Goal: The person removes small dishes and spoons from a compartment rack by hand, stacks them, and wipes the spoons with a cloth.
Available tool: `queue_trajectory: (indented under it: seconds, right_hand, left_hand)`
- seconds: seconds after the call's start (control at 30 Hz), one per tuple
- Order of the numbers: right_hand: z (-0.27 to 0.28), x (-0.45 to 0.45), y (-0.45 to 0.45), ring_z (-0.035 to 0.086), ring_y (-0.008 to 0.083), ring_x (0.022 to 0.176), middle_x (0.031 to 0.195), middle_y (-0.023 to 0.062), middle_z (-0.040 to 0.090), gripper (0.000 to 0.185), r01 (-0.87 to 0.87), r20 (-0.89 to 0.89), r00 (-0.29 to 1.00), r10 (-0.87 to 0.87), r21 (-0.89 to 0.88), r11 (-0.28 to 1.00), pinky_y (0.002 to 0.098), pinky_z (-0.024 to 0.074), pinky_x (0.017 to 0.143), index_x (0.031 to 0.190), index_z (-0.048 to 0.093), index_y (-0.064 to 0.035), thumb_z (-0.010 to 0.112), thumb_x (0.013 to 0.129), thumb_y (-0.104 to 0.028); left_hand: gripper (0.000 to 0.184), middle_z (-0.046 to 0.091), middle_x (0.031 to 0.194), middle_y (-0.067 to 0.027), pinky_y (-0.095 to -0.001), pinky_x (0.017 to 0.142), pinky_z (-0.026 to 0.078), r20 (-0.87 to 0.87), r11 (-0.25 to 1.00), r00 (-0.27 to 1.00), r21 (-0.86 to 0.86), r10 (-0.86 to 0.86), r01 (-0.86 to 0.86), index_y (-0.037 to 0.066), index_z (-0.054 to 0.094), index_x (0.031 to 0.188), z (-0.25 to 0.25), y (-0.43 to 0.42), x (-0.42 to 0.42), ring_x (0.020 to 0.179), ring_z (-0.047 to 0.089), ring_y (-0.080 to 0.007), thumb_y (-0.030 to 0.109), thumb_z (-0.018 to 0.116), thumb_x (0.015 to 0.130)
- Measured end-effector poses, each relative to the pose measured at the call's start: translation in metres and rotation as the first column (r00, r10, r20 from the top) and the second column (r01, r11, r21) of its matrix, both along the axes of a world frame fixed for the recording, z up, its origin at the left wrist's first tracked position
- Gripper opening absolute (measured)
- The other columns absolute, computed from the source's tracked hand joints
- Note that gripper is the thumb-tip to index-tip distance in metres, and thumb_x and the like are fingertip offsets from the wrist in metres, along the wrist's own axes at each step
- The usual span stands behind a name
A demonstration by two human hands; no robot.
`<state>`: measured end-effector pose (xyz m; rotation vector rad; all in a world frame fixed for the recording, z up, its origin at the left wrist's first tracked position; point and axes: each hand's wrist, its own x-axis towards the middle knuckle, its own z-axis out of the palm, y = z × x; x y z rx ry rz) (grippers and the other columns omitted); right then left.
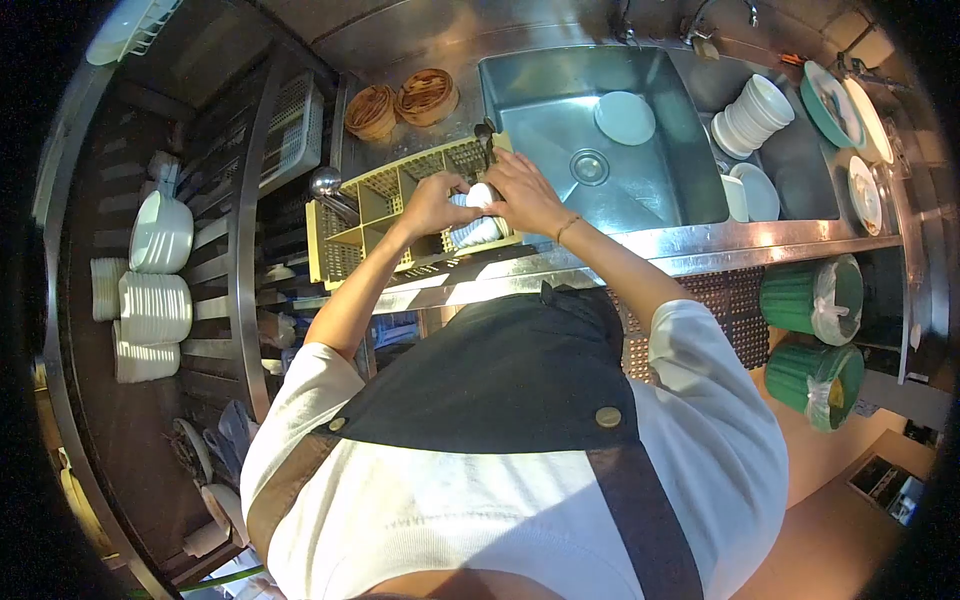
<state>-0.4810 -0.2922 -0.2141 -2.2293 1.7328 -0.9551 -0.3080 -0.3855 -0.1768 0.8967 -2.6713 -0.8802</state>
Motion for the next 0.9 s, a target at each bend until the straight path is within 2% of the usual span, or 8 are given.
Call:
queue_trajectory:
  seconds: [0.1,0.17,0.23,0.37,0.43,0.53,0.73,0.9]
  right_hand:
    - [-0.004,0.006,-0.003,0.042,0.0301,0.117,0.105,0.0158,0.054,0.042,-0.046,-0.059,0.997,0.043,-0.047,0.998,0.0454,0.0257,0.103,0.108,0.05,0.0,0.063,0.078,-0.026]
    - [-0.003,0.009,-0.006,0.044,0.0304,0.116,0.105,0.0173,0.055,0.043,-0.062,-0.086,0.995,0.056,-0.058,0.996,0.0471,0.0236,0.104,0.112,0.045,0.0002,0.06,0.081,-0.027]
    - [0.009,0.011,-0.011,0.047,0.0312,0.112,0.107,0.0195,0.054,0.043,-0.119,0.016,0.993,0.119,0.219,0.968,0.0454,0.0277,0.101,0.112,0.039,0.0013,0.057,0.084,-0.026]
    - [0.017,0.011,-0.02,0.051,0.0346,0.105,0.108,0.0213,0.054,0.049,-0.213,0.131,0.974,0.187,0.234,0.949,0.0421,0.0376,0.091,0.113,0.035,-0.0017,0.062,0.081,-0.027]
    - [0.029,0.015,-0.02,0.055,0.0363,0.099,0.106,0.0203,0.055,0.051,-0.308,0.339,0.928,0.155,0.464,0.831,0.0407,0.0427,0.081,0.116,0.034,-0.0052,0.064,0.078,-0.021]
    - [0.016,0.022,-0.029,0.057,0.0382,0.091,0.097,0.021,0.058,0.055,-0.358,0.288,0.916,0.278,0.277,0.892,0.0436,0.0446,0.076,0.116,0.034,-0.0068,0.067,0.072,-0.017]
    - [0.015,0.025,-0.035,0.059,0.0388,0.088,0.092,0.0232,0.06,0.05,-0.39,0.378,0.884,0.276,0.27,0.88,0.0452,0.0451,0.073,0.118,0.033,-0.0078,0.06,0.075,-0.006]
    - [0.003,0.025,-0.043,0.058,0.0398,0.09,0.092,0.0244,0.059,0.049,-0.342,0.408,0.894,0.184,0.355,0.87,0.0453,0.0451,0.072,0.119,0.032,-0.0079,0.055,0.076,-0.002]
  left_hand:
    - [0.043,0.064,0.084,-0.0198,-0.0333,0.069,0.048,0.068,0.952,0.989,0.268,0.133,-0.147,-0.003,0.062,0.088,0.021,0.006,0.006,0.076,0.064,-0.0243,0.026,0.078,0.06]
    - [0.042,0.064,0.084,-0.0186,-0.0319,0.067,0.048,0.031,0.951,0.987,0.266,0.155,-0.158,-0.003,0.062,0.088,0.006,0.0,0.014,0.075,0.064,-0.0216,0.025,0.077,0.061]
    - [0.038,0.065,0.081,-0.0136,-0.029,0.066,0.047,0.0,0.919,0.981,0.35,0.193,-0.181,-0.003,0.061,0.087,0.008,-0.002,0.02,0.074,0.062,-0.0151,0.023,0.076,0.064]
    - [0.037,0.064,0.081,-0.0096,-0.0273,0.068,0.047,-0.2,0.888,0.954,0.445,0.223,-0.114,-0.002,0.061,0.087,-0.018,-0.009,0.032,0.074,0.059,-0.0118,0.022,0.077,0.064]
    - [0.036,0.063,0.082,-0.0065,-0.026,0.069,0.046,-0.306,0.858,0.916,0.508,0.258,-0.071,-0.002,0.06,0.089,-0.021,-0.007,0.036,0.075,0.057,-0.0104,0.019,0.076,0.065]
    - [0.035,0.062,0.084,-0.0058,-0.0257,0.069,0.046,-0.316,0.827,0.891,0.553,0.325,-0.106,-0.002,0.058,0.09,-0.016,0.001,0.039,0.075,0.057,-0.0104,0.017,0.075,0.066]
    - [0.037,0.06,0.089,-0.008,-0.0271,0.072,0.046,-0.362,0.855,0.848,0.484,0.388,-0.184,-0.001,0.053,0.099,-0.033,0.006,0.037,0.081,0.056,-0.0124,0.015,0.071,0.07]
    - [0.042,0.056,0.096,-0.019,-0.0371,0.076,0.044,-0.407,0.876,0.785,0.332,0.467,-0.35,-0.001,0.049,0.104,-0.032,0.033,0.02,0.089,0.056,-0.0287,0.023,0.067,0.074]
